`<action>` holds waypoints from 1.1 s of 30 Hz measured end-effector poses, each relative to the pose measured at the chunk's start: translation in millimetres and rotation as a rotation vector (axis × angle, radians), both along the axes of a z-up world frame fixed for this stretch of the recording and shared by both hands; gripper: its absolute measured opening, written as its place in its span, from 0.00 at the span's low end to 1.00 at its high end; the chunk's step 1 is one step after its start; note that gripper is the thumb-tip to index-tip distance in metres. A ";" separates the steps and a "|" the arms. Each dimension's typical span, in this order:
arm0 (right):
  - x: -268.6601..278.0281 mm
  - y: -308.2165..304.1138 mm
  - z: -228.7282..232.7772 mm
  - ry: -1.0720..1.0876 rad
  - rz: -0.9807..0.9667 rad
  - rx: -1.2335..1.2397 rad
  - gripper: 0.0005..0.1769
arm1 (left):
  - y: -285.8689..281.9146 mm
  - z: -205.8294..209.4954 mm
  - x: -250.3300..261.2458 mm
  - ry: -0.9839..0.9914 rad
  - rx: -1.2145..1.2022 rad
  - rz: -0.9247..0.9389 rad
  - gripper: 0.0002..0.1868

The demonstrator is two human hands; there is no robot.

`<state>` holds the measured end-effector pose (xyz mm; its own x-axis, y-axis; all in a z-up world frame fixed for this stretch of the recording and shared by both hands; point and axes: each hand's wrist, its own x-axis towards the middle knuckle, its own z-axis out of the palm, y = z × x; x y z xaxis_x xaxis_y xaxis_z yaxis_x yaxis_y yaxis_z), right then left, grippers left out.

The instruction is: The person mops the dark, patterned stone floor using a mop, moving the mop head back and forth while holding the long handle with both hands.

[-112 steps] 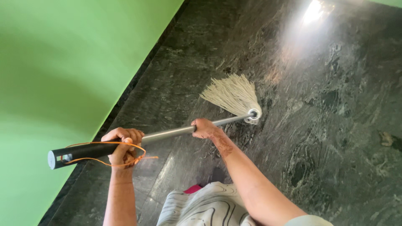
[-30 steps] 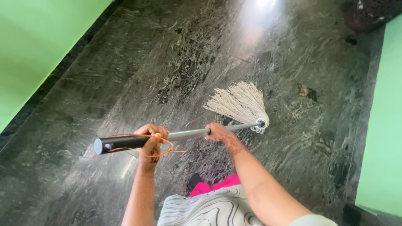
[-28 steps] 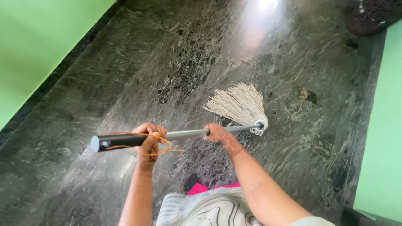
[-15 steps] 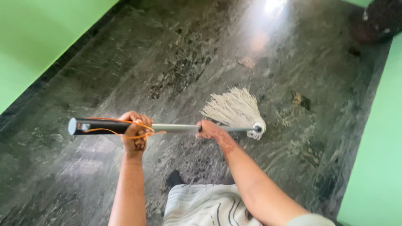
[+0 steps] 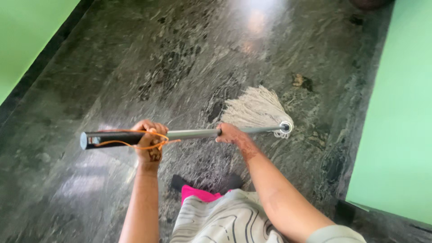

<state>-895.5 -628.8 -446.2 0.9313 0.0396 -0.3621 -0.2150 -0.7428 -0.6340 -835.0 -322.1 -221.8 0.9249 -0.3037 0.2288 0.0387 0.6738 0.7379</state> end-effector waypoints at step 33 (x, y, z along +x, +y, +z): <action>-249.3 -88.3 47.2 0.058 -0.531 0.186 0.17 | -110.4 16.1 -114.2 -0.065 0.140 -0.632 0.11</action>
